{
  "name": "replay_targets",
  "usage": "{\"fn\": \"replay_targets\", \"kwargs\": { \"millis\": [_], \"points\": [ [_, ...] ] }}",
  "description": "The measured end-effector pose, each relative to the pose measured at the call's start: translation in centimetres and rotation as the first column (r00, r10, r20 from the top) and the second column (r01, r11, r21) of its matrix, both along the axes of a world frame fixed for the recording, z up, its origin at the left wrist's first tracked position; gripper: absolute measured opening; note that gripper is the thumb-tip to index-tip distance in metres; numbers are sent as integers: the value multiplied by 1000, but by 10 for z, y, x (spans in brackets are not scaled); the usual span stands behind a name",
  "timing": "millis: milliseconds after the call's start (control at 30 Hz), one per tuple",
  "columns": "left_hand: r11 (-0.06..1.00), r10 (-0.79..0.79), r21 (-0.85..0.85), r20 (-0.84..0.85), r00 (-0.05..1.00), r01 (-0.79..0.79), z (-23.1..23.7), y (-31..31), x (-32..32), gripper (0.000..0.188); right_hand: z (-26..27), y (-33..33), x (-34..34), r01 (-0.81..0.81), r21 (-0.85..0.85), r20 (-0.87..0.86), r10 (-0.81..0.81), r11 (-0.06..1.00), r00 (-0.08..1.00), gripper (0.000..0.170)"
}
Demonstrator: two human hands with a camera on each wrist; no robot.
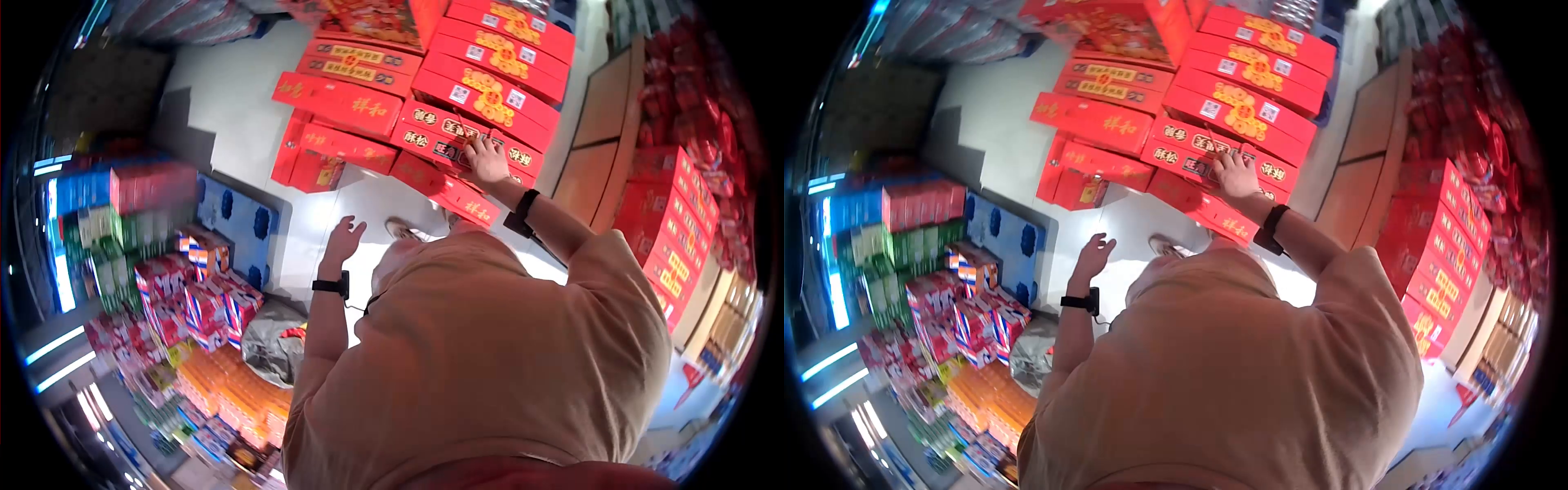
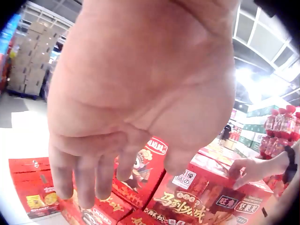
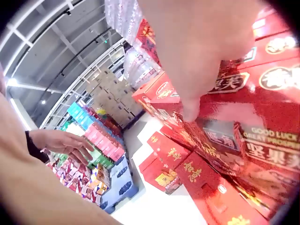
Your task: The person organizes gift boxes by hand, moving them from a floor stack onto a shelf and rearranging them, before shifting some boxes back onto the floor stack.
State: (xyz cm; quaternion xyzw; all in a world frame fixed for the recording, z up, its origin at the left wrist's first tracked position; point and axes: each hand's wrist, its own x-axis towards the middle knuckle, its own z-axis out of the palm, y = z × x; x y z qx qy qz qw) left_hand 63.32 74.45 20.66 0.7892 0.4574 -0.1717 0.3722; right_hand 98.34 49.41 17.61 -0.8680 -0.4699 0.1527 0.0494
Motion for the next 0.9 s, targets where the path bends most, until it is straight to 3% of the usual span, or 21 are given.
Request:
{"fn": "replay_targets", "kwargs": {
  "millis": [133, 200, 267, 333, 367, 467, 533, 600, 667, 700, 800, 833, 867, 900],
  "points": [
    [995, -98, -7, 32, 995, 98, 9, 42, 57, 66, -1, -1, -15, 80, -22, -50, -81, 997, 995, 72],
    [982, -185, 6, 147, 972, 186, -7, 63, 75, 62, -10, 4, -13, 80, -66, -53, -84, 995, 995, 71],
    [973, -224, -7, 212, 951, 231, -25, 83, 100, 57, 2, 6, -12, 129, -111, -184, -148, 985, 972, 70],
    [945, -315, 13, 295, 902, 325, -29, 94, 120, 52, 13, 10, -14, 214, -212, -269, -268, 954, 925, 70],
    [923, -373, 31, 308, 875, 382, -16, 97, 135, 51, 13, 9, -20, 234, -176, -216, -269, 956, 938, 62],
    [851, -502, 68, 392, 771, 520, 3, 101, 167, 49, 11, 14, -22, 328, -215, -302, -382, 920, 873, 52],
    [799, -559, 92, 478, 677, 594, 15, 95, 190, 49, 13, 18, -16, 422, -133, -298, -443, 897, 846, 50],
    [650, -711, 147, 466, 527, 746, 15, 86, 212, 57, 35, 25, -27, 557, 35, -300, -523, 830, 798, 44],
    [543, -754, 240, 562, 341, 805, 19, 68, 238, 63, 44, 26, -27, 476, 358, -136, -460, 803, 877, 37],
    [486, -763, 285, 599, 242, 826, 20, 57, 246, 67, 37, 25, -24, 618, 404, -361, -504, 674, 785, 37],
    [253, -923, 372, 369, 108, 893, 14, 21, 270, 79, 66, 31, -34, 561, 342, -23, -590, 754, 807, 35],
    [206, -942, 432, 332, 57, 878, -2, 12, 275, 85, 66, 26, -40, 566, 362, -64, -586, 741, 808, 42],
    [112, -966, 393, 260, 7, 912, -6, 6, 284, 96, 54, 19, -46, 546, 326, 15, -581, 772, 813, 55],
    [122, -979, 475, 204, 26, 872, -24, -1, 284, 121, 83, 28, -53, 607, 158, -12, -613, 779, 790, 69]
  ]
}}
